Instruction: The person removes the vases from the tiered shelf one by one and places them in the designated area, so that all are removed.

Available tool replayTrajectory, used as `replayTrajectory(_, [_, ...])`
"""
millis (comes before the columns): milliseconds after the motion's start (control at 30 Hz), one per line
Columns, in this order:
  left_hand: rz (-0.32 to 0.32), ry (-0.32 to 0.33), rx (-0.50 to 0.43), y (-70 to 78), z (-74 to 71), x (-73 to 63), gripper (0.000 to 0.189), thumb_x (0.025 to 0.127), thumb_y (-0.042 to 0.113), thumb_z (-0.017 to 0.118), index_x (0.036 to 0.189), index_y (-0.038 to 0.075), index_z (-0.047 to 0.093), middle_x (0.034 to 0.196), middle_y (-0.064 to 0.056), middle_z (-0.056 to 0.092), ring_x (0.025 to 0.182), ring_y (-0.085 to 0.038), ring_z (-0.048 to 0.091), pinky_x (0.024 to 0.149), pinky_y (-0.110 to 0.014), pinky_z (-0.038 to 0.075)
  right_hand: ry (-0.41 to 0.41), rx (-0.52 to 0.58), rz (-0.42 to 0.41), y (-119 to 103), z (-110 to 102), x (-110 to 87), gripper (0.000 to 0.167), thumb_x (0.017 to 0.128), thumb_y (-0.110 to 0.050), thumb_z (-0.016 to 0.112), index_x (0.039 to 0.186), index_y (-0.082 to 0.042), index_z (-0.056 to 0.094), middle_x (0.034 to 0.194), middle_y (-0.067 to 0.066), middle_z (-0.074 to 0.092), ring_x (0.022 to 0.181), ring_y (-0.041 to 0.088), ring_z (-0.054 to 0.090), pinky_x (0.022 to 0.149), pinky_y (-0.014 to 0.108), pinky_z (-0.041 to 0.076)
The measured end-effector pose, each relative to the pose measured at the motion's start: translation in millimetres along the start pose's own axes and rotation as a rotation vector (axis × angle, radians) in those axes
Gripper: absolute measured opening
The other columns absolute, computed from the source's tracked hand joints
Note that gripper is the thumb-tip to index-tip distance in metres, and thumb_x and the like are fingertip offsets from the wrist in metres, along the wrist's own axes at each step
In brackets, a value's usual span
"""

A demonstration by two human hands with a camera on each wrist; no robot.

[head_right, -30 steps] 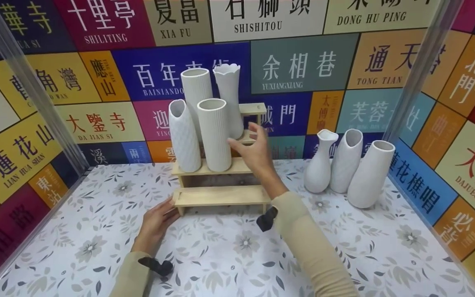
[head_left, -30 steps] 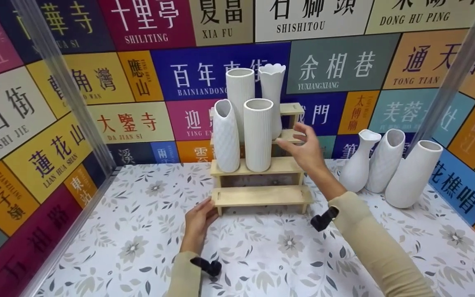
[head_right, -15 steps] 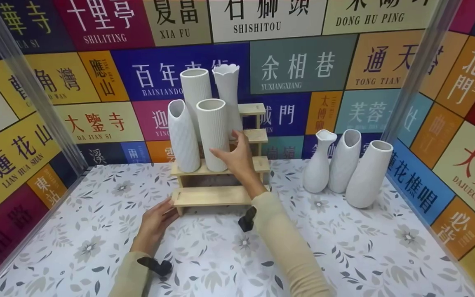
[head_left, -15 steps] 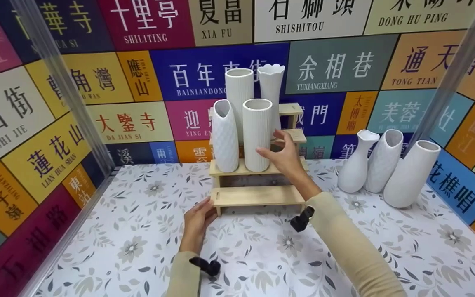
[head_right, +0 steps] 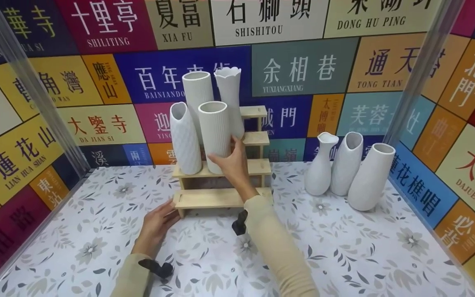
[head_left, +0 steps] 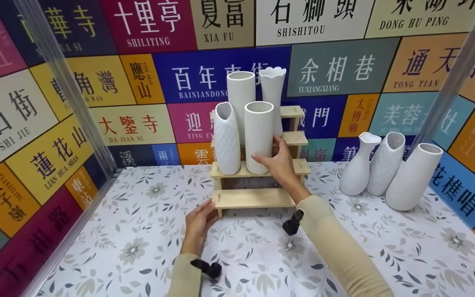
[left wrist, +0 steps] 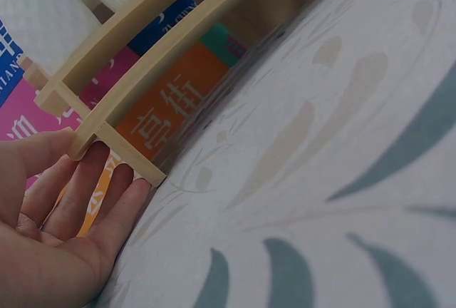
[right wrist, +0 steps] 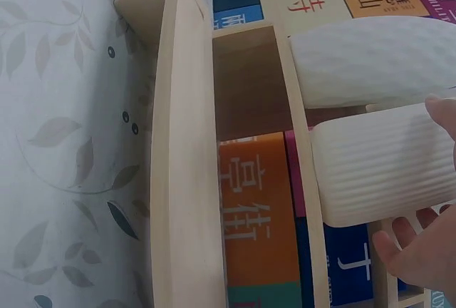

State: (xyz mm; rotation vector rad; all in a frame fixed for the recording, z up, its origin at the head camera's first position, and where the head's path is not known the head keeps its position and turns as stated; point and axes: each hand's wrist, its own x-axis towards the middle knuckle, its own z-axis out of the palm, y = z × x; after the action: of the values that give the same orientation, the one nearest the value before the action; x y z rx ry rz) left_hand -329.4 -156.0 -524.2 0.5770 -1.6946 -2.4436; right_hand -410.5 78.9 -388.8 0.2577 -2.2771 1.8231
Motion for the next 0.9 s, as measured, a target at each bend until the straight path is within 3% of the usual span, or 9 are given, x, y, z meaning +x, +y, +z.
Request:
replayTrajectory(200, [0.001,-0.004,-0.004,3.0,1.5,1.2,0.044,0.093,0.014,0.070,0.135,0.003,0.061,0.128,-0.020,0.068,0.100,-0.023,0.072,0.096,-0.037,0.060,0.025,-0.016,-0.025,-1.7,6.2,7.0,0.097,0.078,-0.029,0.087,0.153,-0.008,0.029,0.151,0.015,0.042,0.140,0.030,0.043,0.120,0.047,0.038])
replayTrajectory(400, [0.020,-0.005,0.000,2.1,3.4,-0.7,0.045,0.093,0.013,0.070,0.135,0.000,0.060,0.119,-0.020,0.072,0.098,-0.023,0.072,0.093,-0.038,0.061,0.059,-0.041,-0.041,0.2,7.6,8.6,0.093,0.078,-0.030,0.087,0.152,-0.008,0.033,0.149,0.016,0.046,0.137,0.030,0.046,0.118,0.047,0.040])
replayTrajectory(733, [0.016,-0.001,-0.002,0.0,3.7,-1.2,0.044,0.093,0.013,0.070,0.134,0.000,0.061,0.126,-0.021,0.069,0.100,-0.023,0.071,0.095,-0.039,0.060,0.112,-0.028,-0.047,4.0,3.6,-1.6,0.092,0.074,-0.029,0.090,0.149,-0.009,0.039,0.147,0.015,0.051,0.135,0.029,0.050,0.116,0.045,0.044])
replayTrajectory(900, [0.018,-0.004,-0.003,-2.9,-0.1,-1.0,0.044,0.094,0.013,0.070,0.134,0.000,0.061,0.120,-0.021,0.071,0.097,-0.023,0.072,0.095,-0.039,0.061,0.122,-0.042,-0.022,4.7,0.9,-15.0,0.095,0.072,-0.032,0.090,0.150,-0.013,0.039,0.148,0.015,0.052,0.135,0.029,0.051,0.115,0.045,0.045])
